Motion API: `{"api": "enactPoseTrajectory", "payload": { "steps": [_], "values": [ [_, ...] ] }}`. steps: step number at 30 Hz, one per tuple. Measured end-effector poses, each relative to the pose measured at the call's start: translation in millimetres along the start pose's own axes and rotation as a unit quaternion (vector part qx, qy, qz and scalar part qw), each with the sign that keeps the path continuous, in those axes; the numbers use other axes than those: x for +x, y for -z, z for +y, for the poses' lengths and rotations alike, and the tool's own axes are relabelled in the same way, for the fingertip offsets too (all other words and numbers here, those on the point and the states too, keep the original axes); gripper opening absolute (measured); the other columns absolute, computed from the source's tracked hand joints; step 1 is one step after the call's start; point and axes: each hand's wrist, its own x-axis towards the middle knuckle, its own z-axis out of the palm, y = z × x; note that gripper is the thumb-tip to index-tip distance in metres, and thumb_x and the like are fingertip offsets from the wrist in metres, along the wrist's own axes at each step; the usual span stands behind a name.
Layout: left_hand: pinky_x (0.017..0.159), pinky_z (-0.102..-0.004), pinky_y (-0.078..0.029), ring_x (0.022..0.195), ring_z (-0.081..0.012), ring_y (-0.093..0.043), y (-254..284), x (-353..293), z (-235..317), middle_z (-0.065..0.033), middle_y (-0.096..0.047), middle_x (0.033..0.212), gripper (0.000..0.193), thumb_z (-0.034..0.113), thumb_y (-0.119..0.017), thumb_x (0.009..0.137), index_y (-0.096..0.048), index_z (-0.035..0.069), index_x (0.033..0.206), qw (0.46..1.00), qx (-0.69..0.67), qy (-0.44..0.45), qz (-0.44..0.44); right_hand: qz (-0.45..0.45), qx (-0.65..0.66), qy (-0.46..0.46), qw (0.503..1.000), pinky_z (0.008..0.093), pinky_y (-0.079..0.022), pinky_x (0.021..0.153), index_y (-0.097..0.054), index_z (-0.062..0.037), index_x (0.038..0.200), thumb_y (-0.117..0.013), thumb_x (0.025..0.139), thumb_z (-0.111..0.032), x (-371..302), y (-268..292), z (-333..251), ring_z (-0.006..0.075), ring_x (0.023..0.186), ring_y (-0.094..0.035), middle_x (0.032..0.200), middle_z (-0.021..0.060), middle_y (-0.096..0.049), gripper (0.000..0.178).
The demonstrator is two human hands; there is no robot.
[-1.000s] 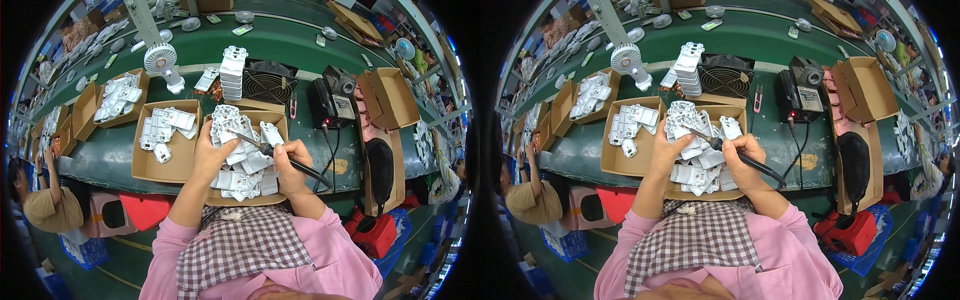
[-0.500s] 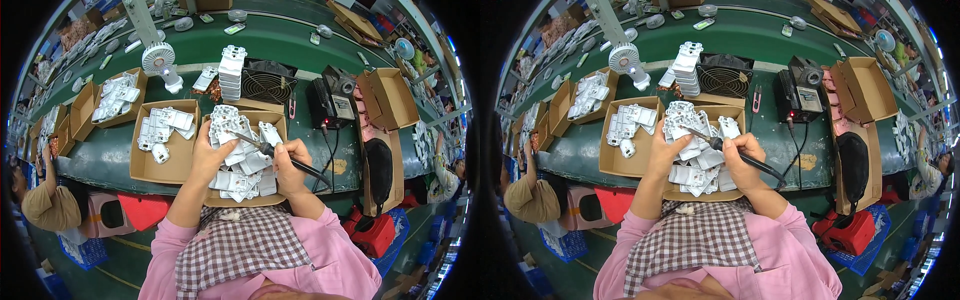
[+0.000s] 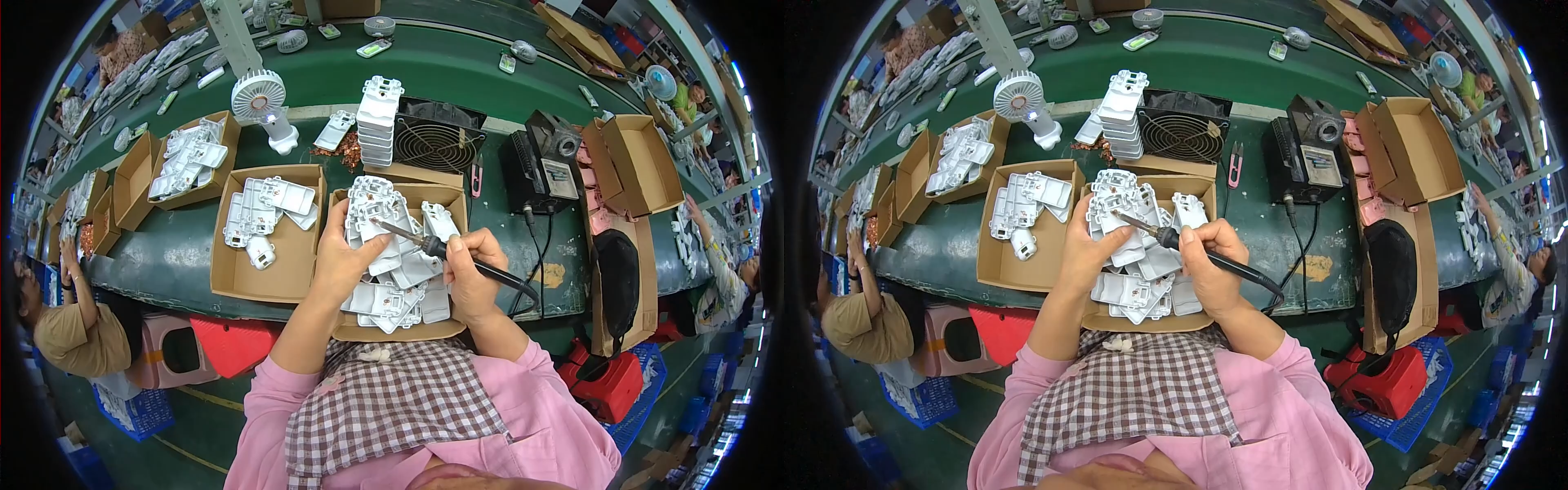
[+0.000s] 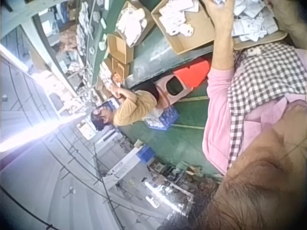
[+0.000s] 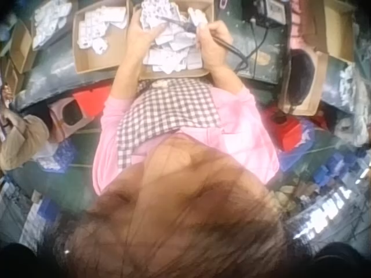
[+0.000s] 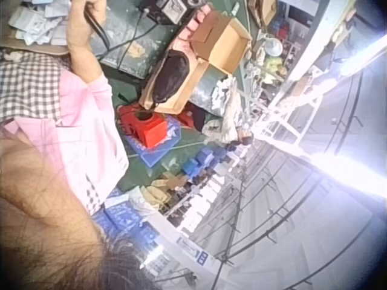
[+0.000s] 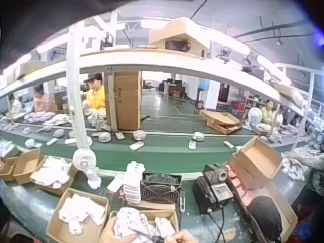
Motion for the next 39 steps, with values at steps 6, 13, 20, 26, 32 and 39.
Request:
{"api": "enactPoseTrajectory", "payload": {
  "steps": [6, 13, 20, 26, 32, 39],
  "values": [
    [0.086, -0.0288, -0.048, 0.101, -0.0159, -0.059, 0, 1, -1, -0.0126, -0.059, 0.114, 0.065, 0.006, -0.075, 0.076, -0.041, -0.005, 0.129, 1.000, 0.018, -0.006, 0.006, -0.005, 0.004, -0.005, 1.000, 0.0193, -0.037, 0.041, -0.048, -0.0054, 0.078, -0.061, 0.091, -0.012, 0, 0, 0, 0.0051, 0.045, -0.045, 0.062, 0.0013, -0.052, 0.020],
    [0.087, -0.0292, -0.048, 0.103, -0.0159, -0.058, 0, 0, 1, -0.0126, -0.058, 0.116, 0.066, 0.006, -0.075, 0.076, -0.039, -0.005, 0.130, 1.000, 0.006, -0.002, -0.002, -0.021, 0.029, -0.020, 0.999, 0.0183, -0.039, 0.047, -0.051, -0.0046, 0.082, -0.061, 0.091, -0.009, 0, 3, 1, 0.0030, 0.052, -0.049, 0.066, 0.0014, -0.057, 0.015],
    [0.088, -0.0294, -0.049, 0.103, -0.0162, -0.058, -3, 0, 7, -0.0126, -0.058, 0.115, 0.069, 0.009, -0.077, 0.076, -0.037, -0.004, 0.131, 0.999, -0.028, 0.016, -0.009, 0.019, 0.101, 0.046, 0.994, 0.0196, -0.039, 0.044, -0.048, -0.0039, 0.084, -0.058, 0.093, -0.011, 0, 7, 6, 0.0060, 0.049, -0.049, 0.065, 0.0044, -0.055, 0.015],
    [0.084, -0.0285, -0.050, 0.097, -0.0151, -0.060, -1, -1, 16, -0.0110, -0.059, 0.112, 0.065, 0.013, -0.073, 0.080, -0.037, -0.004, 0.132, 0.989, -0.129, 0.071, -0.033, 0.031, 0.119, 0.087, 0.989, 0.0197, -0.039, 0.042, -0.048, -0.0033, 0.088, -0.057, 0.093, -0.015, -3, 10, 9, 0.0065, 0.049, -0.049, 0.066, 0.0057, -0.056, 0.016],
    [0.088, -0.0285, -0.046, 0.100, -0.0144, -0.055, 4, 0, 5, -0.0115, -0.054, 0.115, 0.056, 0.006, -0.053, 0.087, -0.031, -0.004, 0.136, 0.985, -0.168, -0.026, 0.023, 0.021, 0.085, 0.073, 0.994, 0.0198, -0.042, 0.045, -0.052, -0.0021, 0.087, -0.058, 0.093, -0.017, -6, 10, 9, 0.0068, 0.050, -0.052, 0.067, 0.0054, -0.058, 0.017],
    [0.094, -0.0295, -0.041, 0.106, -0.0154, -0.051, 3, -6, -3, -0.0124, -0.051, 0.119, 0.057, 0.002, -0.051, 0.087, -0.028, -0.007, 0.138, 0.991, -0.050, -0.115, 0.041, -0.013, 0.019, 0.059, 0.998, 0.0203, -0.044, 0.047, -0.052, -0.0011, 0.083, -0.058, 0.092, -0.011, -9, 6, 3, 0.0065, 0.051, -0.053, 0.067, 0.0051, -0.059, 0.015]
  ]
}}
